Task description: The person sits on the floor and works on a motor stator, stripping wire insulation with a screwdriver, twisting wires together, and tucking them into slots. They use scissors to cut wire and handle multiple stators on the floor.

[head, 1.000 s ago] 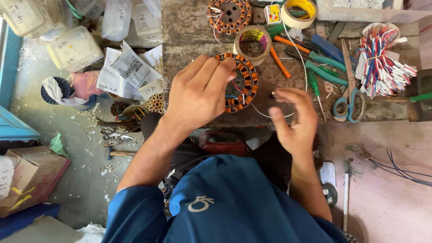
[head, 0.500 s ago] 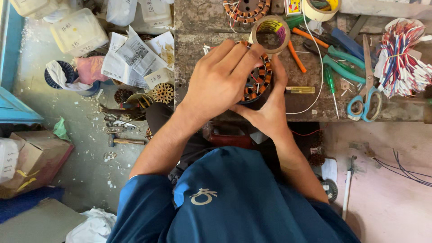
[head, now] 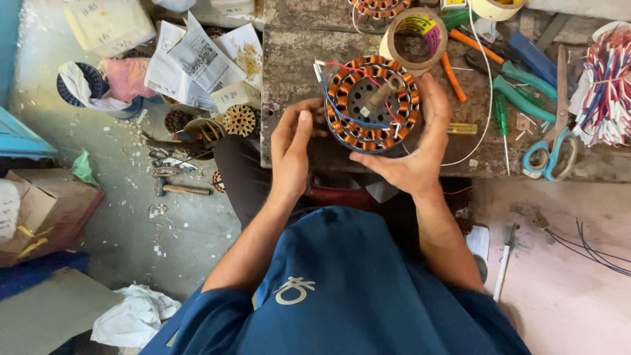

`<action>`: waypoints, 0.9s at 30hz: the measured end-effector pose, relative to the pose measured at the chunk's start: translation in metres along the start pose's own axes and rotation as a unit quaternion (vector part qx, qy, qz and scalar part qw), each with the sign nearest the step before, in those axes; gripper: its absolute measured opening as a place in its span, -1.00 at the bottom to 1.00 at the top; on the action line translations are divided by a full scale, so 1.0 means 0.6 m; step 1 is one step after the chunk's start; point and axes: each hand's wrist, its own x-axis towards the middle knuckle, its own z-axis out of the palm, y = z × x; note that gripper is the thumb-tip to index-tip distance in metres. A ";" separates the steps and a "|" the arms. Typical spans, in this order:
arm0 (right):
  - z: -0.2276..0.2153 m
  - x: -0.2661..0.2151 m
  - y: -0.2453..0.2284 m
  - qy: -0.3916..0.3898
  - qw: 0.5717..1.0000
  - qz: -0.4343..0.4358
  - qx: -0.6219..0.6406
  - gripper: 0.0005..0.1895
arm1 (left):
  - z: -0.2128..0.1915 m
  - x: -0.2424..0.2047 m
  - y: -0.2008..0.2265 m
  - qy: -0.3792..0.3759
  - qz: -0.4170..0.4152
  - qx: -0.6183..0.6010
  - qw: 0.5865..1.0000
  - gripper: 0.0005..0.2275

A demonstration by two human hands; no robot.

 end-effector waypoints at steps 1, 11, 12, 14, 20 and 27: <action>-0.004 -0.006 0.000 -0.007 1.000 0.005 0.005 0.34 | -0.004 -0.006 -0.001 -0.005 0.001 0.009 1.000 -0.69; -0.031 -0.050 -0.052 -0.091 0.991 0.085 0.041 0.35 | 0.019 0.007 0.107 -0.064 0.057 -0.042 0.995 -0.84; -0.037 -0.046 -0.063 -0.097 0.991 0.067 0.056 0.31 | 0.029 0.006 0.127 -0.082 0.088 -0.009 0.993 -0.86; -0.047 -0.035 -0.083 -0.079 0.993 0.036 0.074 0.17 | 0.049 0.000 0.168 -0.121 0.136 0.064 0.981 -0.90; -0.064 -0.019 -0.133 0.044 0.994 0.004 0.102 -0.40 | 0.107 -0.007 0.241 -0.269 0.330 0.203 0.882 -0.89; -0.080 0.021 -0.171 0.068 0.990 -0.125 -0.001 -0.69 | 0.123 -0.031 0.251 -0.243 0.441 0.271 0.820 -0.79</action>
